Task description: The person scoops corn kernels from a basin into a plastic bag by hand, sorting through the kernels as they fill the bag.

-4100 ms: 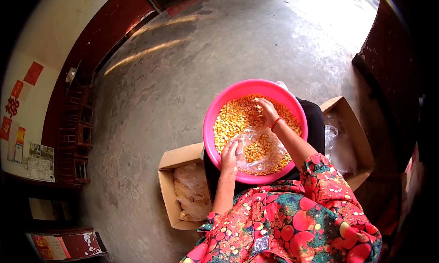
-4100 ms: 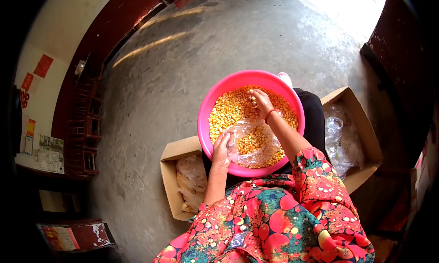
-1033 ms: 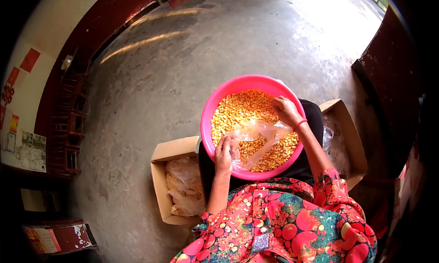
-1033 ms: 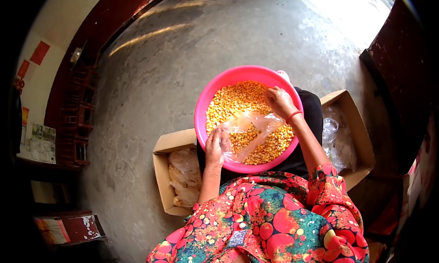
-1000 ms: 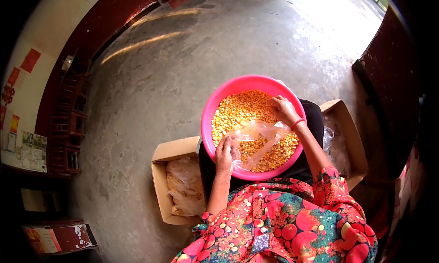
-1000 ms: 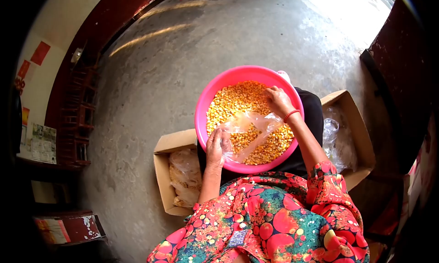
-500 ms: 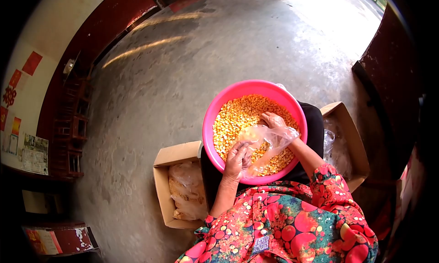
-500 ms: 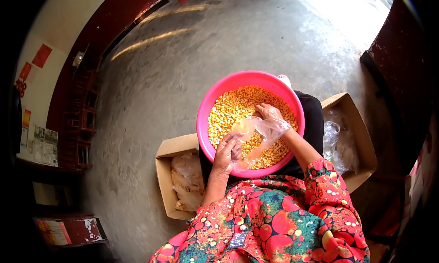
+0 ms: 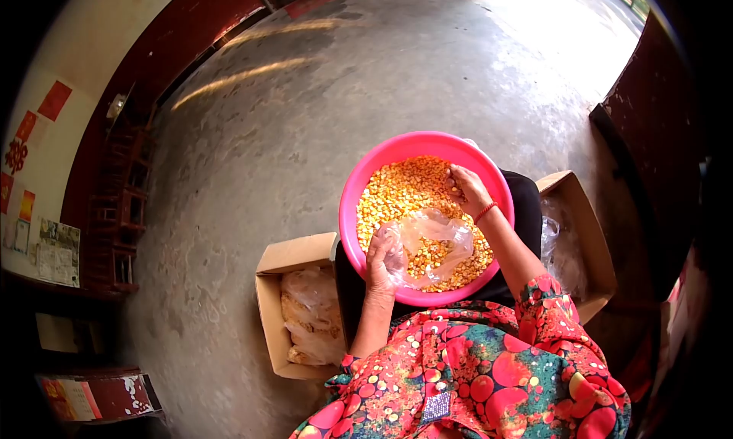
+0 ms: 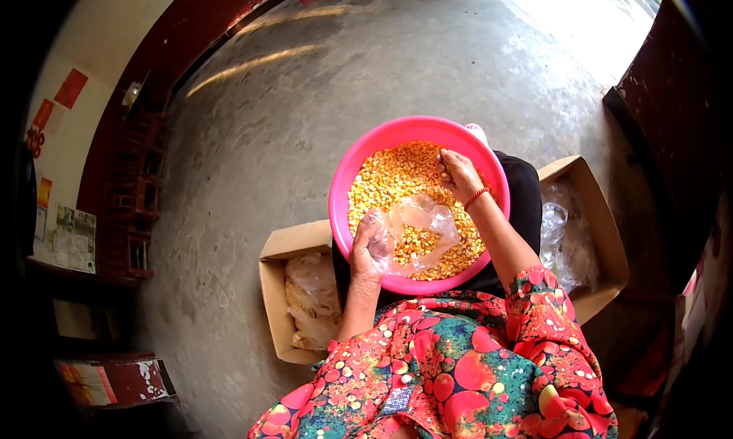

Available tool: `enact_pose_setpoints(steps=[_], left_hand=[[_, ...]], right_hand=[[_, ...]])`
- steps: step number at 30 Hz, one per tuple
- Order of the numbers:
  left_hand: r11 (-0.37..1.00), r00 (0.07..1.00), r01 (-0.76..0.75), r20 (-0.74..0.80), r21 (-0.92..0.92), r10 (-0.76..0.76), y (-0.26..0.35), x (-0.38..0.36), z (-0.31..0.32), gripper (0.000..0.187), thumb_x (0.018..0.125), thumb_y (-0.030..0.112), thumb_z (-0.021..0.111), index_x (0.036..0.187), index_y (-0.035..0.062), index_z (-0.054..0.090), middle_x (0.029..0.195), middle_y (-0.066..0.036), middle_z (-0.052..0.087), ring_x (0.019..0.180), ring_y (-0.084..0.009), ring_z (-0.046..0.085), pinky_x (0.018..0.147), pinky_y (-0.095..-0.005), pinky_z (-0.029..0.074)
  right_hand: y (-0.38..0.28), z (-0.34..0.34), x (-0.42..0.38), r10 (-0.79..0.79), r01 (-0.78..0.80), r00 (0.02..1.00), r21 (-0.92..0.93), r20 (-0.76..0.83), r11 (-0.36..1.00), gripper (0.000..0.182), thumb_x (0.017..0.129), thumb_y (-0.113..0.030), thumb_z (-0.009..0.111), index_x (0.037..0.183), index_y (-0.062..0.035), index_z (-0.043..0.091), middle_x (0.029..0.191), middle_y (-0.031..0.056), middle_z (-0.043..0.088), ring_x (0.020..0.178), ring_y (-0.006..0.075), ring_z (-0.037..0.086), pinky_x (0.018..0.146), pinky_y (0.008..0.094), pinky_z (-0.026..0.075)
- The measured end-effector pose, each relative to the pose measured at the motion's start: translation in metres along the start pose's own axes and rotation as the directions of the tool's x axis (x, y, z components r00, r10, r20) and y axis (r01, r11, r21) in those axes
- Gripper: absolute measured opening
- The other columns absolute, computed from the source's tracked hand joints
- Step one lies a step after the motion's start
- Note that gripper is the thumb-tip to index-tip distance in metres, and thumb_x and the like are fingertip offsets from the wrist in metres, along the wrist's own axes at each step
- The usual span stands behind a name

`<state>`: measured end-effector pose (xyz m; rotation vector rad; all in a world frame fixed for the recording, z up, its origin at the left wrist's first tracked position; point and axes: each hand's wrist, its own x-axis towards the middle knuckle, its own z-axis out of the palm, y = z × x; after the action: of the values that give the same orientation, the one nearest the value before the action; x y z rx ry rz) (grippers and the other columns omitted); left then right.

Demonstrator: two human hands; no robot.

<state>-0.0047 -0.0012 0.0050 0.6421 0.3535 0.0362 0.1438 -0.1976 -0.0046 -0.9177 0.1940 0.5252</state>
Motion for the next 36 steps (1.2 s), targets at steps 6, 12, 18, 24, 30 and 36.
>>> enact_pose_setpoints(steps=[6, 12, 18, 24, 30, 36], left_hand=[[1.000, 0.999, 0.015, 0.049, 0.009, -0.015, 0.002, 0.006, -0.003, 0.008, 0.084, 0.020, 0.053, 0.082, 0.0132, 0.056, 0.059, 0.009, 0.043, 0.049, -0.0014, 0.040, 0.042, -0.0155, 0.031], [0.997, 0.928, -0.052, -0.365, 0.061, 0.071, 0.014, 0.021, 0.041, 0.017, 0.088, 0.020, 0.047, 0.072, 0.0148, 0.048, 0.055, 0.007, 0.035, 0.043, -0.0022, 0.029, 0.037, -0.0169, 0.023], [0.972, 0.920, -0.117, -0.346, 0.202, 0.182, 0.029, 0.020, 0.053, 0.017, 0.089, 0.019, 0.045, 0.077, 0.0089, 0.051, 0.055, 0.006, 0.035, 0.044, -0.0027, 0.030, 0.037, -0.0178, 0.023], [0.983, 0.997, 0.035, -0.070, 0.182, -0.022, 0.032, 0.004, 0.038, 0.018, 0.089, 0.021, 0.043, 0.091, 0.0072, 0.054, 0.052, 0.003, 0.036, 0.037, -0.0046, 0.028, 0.034, -0.0189, 0.022], [0.984, 0.999, 0.047, -0.008, 0.171, -0.046, 0.024, -0.008, 0.039, 0.023, 0.090, 0.022, 0.041, 0.104, 0.0086, 0.054, 0.052, 0.004, 0.035, 0.037, -0.0041, 0.027, 0.034, -0.0189, 0.022], [0.991, 1.000, -0.018, 0.019, 0.132, 0.016, 0.025, -0.004, 0.026, 0.021, 0.089, 0.021, 0.042, 0.103, 0.0113, 0.055, 0.057, 0.005, 0.041, 0.040, -0.0036, 0.033, 0.035, -0.0180, 0.025]], right_hand=[[-0.051, 0.090, -0.046, -0.063, 0.023, 0.976, 0.188, 0.210, 0.982, 0.018, 0.090, -0.027, 0.043, 0.081, -0.0115, 0.047, 0.056, -0.0069, 0.032, 0.043, 0.0024, 0.025, 0.035, 0.0153, 0.019], [-0.041, 0.143, -0.106, 0.057, -0.131, 0.870, 0.118, 0.490, 0.984, 0.022, 0.090, -0.027, 0.042, 0.079, -0.0088, 0.049, 0.055, -0.0071, 0.030, 0.041, 0.0018, 0.022, 0.034, 0.0156, 0.018], [0.004, 0.122, -0.110, 0.410, -0.385, 0.717, -0.170, 0.563, 0.907, 0.023, 0.089, -0.026, 0.045, 0.084, -0.0058, 0.056, 0.053, -0.0066, 0.032, 0.040, 0.0021, 0.023, 0.035, 0.0176, 0.017], [0.013, 0.077, -0.064, 0.264, -0.169, 0.956, -0.487, 0.132, 0.857, 0.021, 0.088, -0.022, 0.045, 0.088, -0.0053, 0.058, 0.055, -0.0048, 0.038, 0.039, 0.0030, 0.028, 0.035, 0.0194, 0.020], [0.028, 0.074, -0.034, -0.175, 0.226, 0.972, -0.407, 0.160, 0.885, 0.020, 0.086, -0.019, 0.046, 0.096, -0.0047, 0.056, 0.072, -0.0001, 0.052, 0.061, 0.0075, 0.049, 0.055, 0.0208, 0.041], [0.023, 0.063, -0.060, -0.425, 0.411, 0.826, -0.912, 0.371, 0.004, 0.021, 0.074, -0.010, 0.052, 0.093, -0.0125, 0.060, 0.092, 0.0140, 0.058, 0.085, 0.0305, 0.054, 0.073, 0.0394, 0.043]])
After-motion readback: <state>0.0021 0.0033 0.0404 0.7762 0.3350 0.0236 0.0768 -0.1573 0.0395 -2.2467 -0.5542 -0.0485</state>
